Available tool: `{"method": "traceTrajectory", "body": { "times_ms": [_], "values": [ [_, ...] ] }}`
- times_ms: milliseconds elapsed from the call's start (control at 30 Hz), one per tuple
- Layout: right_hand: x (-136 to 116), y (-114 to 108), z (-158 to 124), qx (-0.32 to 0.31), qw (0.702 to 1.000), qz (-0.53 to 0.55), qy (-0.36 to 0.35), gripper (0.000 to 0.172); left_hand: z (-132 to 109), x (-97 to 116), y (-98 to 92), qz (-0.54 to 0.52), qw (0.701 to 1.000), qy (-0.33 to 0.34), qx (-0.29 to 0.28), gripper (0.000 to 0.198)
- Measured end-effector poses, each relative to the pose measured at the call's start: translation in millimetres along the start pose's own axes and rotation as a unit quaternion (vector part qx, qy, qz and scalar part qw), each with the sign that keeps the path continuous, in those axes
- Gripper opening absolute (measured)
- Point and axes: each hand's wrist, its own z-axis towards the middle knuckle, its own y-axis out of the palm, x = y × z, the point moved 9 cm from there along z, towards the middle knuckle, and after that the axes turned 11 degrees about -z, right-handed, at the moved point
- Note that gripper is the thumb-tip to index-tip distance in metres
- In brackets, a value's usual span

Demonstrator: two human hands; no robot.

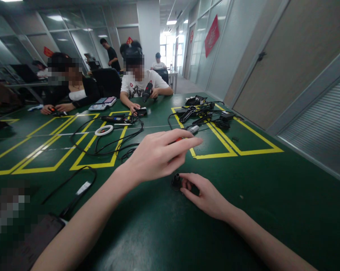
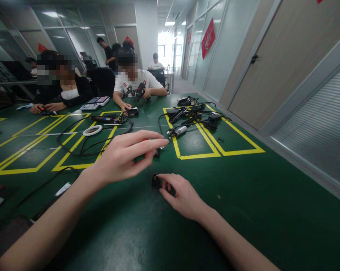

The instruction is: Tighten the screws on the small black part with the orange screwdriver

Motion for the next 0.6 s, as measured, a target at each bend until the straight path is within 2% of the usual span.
{"method": "traceTrajectory", "body": {
  "times_ms": [200,400,600],
  "values": [
    [0.6,0.1,-0.1,-0.001,1.000,-0.002,-0.001,0.032,0.5,0.3,-2.7,0.015,1.000,0.002,0.006,0.021],
    [0.4,-0.2,-0.8,-0.007,1.000,0.002,0.004,0.031,0.6,-0.8,-5.2,-0.030,0.999,-0.011,0.000,0.033],
    [-0.8,-2.3,-0.6,0.000,1.000,0.003,-0.001,0.032,0.1,-7.6,-6.5,-0.034,0.998,-0.052,0.016,0.024]
  ]
}}
